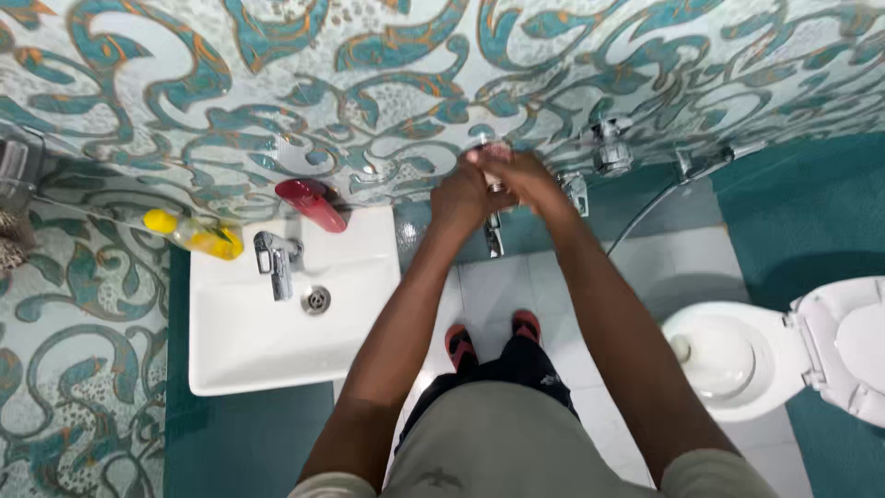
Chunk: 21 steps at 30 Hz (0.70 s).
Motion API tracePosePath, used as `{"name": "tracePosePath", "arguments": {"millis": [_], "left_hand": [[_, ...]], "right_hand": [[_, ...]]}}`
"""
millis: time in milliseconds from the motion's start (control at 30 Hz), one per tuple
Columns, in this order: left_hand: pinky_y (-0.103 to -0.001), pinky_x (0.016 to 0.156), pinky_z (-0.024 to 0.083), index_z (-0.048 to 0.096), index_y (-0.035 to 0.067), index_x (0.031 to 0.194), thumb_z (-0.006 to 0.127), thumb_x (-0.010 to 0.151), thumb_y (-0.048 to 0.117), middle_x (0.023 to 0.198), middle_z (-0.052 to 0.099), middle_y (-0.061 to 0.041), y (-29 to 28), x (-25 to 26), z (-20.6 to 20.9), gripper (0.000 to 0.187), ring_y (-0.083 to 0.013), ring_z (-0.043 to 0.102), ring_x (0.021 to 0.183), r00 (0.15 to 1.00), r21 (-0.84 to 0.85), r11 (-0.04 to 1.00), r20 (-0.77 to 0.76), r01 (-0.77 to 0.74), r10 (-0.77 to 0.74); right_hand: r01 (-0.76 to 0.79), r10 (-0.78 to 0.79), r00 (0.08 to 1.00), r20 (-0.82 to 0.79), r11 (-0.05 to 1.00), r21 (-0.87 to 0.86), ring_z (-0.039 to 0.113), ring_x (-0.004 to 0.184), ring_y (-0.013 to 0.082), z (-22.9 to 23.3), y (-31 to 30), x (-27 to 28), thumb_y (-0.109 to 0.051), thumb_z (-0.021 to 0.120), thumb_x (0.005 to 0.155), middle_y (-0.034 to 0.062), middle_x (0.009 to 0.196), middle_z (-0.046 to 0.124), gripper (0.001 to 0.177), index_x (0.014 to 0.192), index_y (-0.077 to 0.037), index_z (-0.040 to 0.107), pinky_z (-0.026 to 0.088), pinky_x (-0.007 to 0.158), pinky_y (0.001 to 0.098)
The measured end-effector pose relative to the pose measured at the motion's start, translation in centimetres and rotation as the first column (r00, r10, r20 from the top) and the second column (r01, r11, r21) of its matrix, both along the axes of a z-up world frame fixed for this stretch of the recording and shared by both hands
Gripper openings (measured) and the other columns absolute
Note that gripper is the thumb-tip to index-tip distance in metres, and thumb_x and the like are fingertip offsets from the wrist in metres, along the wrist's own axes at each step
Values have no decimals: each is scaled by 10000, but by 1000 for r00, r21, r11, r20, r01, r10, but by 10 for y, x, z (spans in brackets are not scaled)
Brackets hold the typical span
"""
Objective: The person cleans bathroom fixtures by wiping the shower taps, sink faucet, and bidet sprayer with a cloth.
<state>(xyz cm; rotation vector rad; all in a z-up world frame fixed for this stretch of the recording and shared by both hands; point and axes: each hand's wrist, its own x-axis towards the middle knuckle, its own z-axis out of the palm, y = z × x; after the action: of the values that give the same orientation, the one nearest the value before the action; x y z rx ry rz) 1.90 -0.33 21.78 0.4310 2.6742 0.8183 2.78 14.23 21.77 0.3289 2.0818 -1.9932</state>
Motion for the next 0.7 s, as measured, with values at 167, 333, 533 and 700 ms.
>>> {"name": "tracePosePath", "arguments": {"millis": [167,333,533,700], "left_hand": [[-466,697,593,411,-122,1294,777,812,551,913,755,-214,-1,6,-22,905,-337,746,800,995,-14,1000,-95,6,-7],[-469,693,583,458,-89,1292,691,946,407,921,756,-180,6,54,-46,648,-321,755,751,935,-75,993,-350,-92,60],[-449,673,585,446,-119,1204,758,808,577,939,736,-222,0,9,-19,860,-349,746,814,989,-81,994,-121,75,-84],[-432,640,595,442,-154,1142,843,678,635,900,717,-249,4,-1,-14,1000,-360,738,784,972,-11,997,-222,76,-76]], "right_hand": [[5,-50,989,139,953,304,722,889,216,-8,-3,6,-524,727,883,86,932,756,516,1069,-45,777,546,796,341],[241,-52,844,-533,926,290,676,1002,181,-37,-15,54,-433,696,994,95,1098,697,538,1250,28,587,520,868,316],[-36,32,998,-49,996,-86,676,929,97,-28,6,6,-426,704,941,-7,996,741,359,1075,-97,750,540,814,257],[72,-77,992,99,996,54,653,841,176,-35,6,-2,-467,661,1015,52,914,711,442,1067,-35,738,503,732,341]]}}
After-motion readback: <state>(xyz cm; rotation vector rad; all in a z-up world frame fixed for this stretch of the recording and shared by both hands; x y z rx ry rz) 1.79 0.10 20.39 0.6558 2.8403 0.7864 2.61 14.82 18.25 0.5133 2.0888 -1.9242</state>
